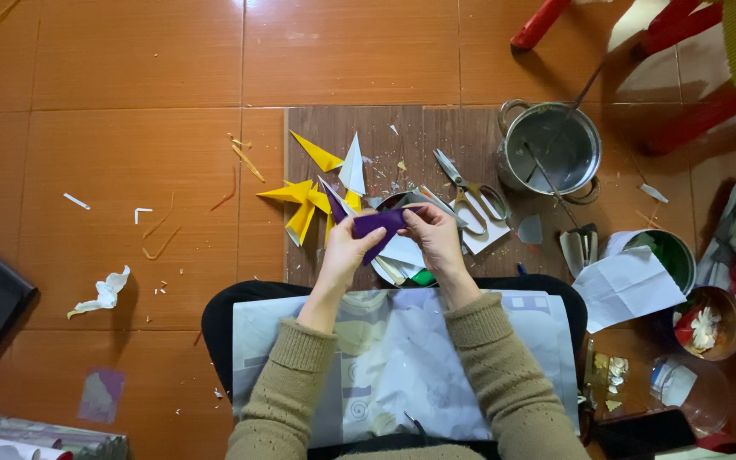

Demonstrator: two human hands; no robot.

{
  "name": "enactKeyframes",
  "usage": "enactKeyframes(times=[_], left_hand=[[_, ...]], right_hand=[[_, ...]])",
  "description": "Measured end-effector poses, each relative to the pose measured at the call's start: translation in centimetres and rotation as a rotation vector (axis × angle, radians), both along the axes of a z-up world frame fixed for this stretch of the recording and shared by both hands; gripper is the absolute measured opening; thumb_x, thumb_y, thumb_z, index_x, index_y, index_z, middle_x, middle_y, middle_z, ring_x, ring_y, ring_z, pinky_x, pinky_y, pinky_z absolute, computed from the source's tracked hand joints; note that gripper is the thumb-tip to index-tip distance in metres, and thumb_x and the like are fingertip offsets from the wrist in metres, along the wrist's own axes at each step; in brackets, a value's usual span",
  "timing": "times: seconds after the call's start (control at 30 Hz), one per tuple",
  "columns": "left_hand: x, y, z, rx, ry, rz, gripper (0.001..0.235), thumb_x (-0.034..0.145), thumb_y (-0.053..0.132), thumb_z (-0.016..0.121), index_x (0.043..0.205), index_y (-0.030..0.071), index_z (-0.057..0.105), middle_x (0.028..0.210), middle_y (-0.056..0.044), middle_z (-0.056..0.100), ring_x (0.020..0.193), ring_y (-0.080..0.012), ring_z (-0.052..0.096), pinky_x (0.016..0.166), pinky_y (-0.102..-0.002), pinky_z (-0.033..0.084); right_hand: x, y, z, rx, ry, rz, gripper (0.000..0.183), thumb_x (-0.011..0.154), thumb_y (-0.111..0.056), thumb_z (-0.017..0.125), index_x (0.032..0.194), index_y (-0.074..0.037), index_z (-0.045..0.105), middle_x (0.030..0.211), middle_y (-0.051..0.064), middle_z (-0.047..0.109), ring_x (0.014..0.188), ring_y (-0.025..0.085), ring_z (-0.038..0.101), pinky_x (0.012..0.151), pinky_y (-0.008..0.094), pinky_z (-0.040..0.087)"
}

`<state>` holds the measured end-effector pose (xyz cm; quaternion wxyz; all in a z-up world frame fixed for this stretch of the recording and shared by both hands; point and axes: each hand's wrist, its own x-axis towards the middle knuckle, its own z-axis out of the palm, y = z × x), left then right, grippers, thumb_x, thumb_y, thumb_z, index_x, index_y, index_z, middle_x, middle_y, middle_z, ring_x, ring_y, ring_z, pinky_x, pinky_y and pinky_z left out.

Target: Folding and cutting colored paper to create decorative pieces.

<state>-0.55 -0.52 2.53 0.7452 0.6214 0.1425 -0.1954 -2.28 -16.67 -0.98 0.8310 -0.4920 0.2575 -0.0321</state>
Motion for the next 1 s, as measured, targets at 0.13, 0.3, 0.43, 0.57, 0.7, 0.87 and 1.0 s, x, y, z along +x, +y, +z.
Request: enactKeyframes(times=[0.13, 0.3, 0.43, 0.57, 0.7, 0.87, 1.0], left_hand=[[-0.1, -0.1, -0.7, -0.126, 0.147, 0.060, 0.026, 0.082, 0.009, 0.079, 0.097, -0.006, 0.065, 0.079, -0.017, 0.068, 0.065, -0.0235, 0.071, 0.059, -0.034, 0.063], [0.0, 0.0, -1.4, -0.154, 0.119, 0.060, 0.024, 0.084, 0.010, 0.077, 0.090, -0.009, 0.063, 0.073, -0.021, 0.069, 0.060, -0.0262, 0.072, 0.053, -0.036, 0.064], [-0.1, -0.1, -1.6, -0.148, 0.103, 0.048, 0.023, 0.084, 0.010, 0.077, 0.091, -0.007, 0.064, 0.073, -0.020, 0.070, 0.061, -0.0253, 0.072, 0.054, -0.035, 0.064], [-0.1, 0.0, -1.7, -0.140, 0.081, 0.039, 0.024, 0.084, 0.011, 0.077, 0.092, -0.007, 0.064, 0.074, -0.020, 0.071, 0.061, -0.0255, 0.073, 0.055, -0.035, 0.064], [0.0, 0.0, -1.1, -0.142, 0.081, 0.040, 0.024, 0.084, 0.011, 0.076, 0.093, -0.008, 0.063, 0.075, -0.021, 0.070, 0.061, -0.0259, 0.072, 0.054, -0.035, 0.063], [-0.1, 0.1, -1.3, -0.145, 0.077, 0.042, 0.024, 0.085, 0.010, 0.076, 0.093, -0.009, 0.063, 0.074, -0.022, 0.070, 0.061, -0.0268, 0.072, 0.054, -0.036, 0.063], [-0.1, 0.1, -1.5, -0.139, 0.069, 0.041, 0.024, 0.085, 0.011, 0.076, 0.093, -0.007, 0.063, 0.075, -0.020, 0.070, 0.061, -0.0255, 0.072, 0.054, -0.035, 0.063]], right_hand=[[-0.1, 0.0, 0.2, 0.011, -0.008, -0.011, 0.017, 0.086, -0.002, 0.071, 0.101, 0.005, 0.067, 0.081, 0.013, 0.066, 0.068, 0.018, 0.069, 0.064, 0.029, 0.064], [0.0, 0.0, -0.7, 0.026, -0.029, -0.013, 0.018, 0.087, -0.002, 0.071, 0.102, 0.006, 0.067, 0.082, 0.015, 0.067, 0.068, 0.020, 0.070, 0.065, 0.032, 0.065], [-0.1, -0.1, -0.9, 0.025, -0.035, -0.013, 0.018, 0.086, -0.002, 0.072, 0.102, 0.006, 0.067, 0.082, 0.015, 0.067, 0.068, 0.020, 0.070, 0.065, 0.032, 0.065], [-0.1, 0.0, -0.2, 0.014, -0.040, 0.003, 0.019, 0.086, -0.003, 0.073, 0.102, 0.006, 0.067, 0.082, 0.015, 0.067, 0.069, 0.021, 0.070, 0.065, 0.032, 0.065], [-0.1, 0.0, -0.3, 0.000, -0.044, 0.006, 0.019, 0.086, -0.003, 0.073, 0.102, 0.007, 0.067, 0.083, 0.015, 0.067, 0.069, 0.021, 0.070, 0.065, 0.032, 0.065], [-0.1, -0.2, -0.9, -0.003, -0.043, 0.012, 0.018, 0.087, -0.002, 0.072, 0.102, 0.007, 0.067, 0.083, 0.015, 0.067, 0.069, 0.020, 0.070, 0.065, 0.031, 0.065], [-0.1, -0.3, 0.0, -0.037, -0.046, 0.059, 0.017, 0.089, -0.004, 0.070, 0.103, 0.006, 0.067, 0.083, 0.013, 0.067, 0.069, 0.017, 0.070, 0.065, 0.028, 0.064]])
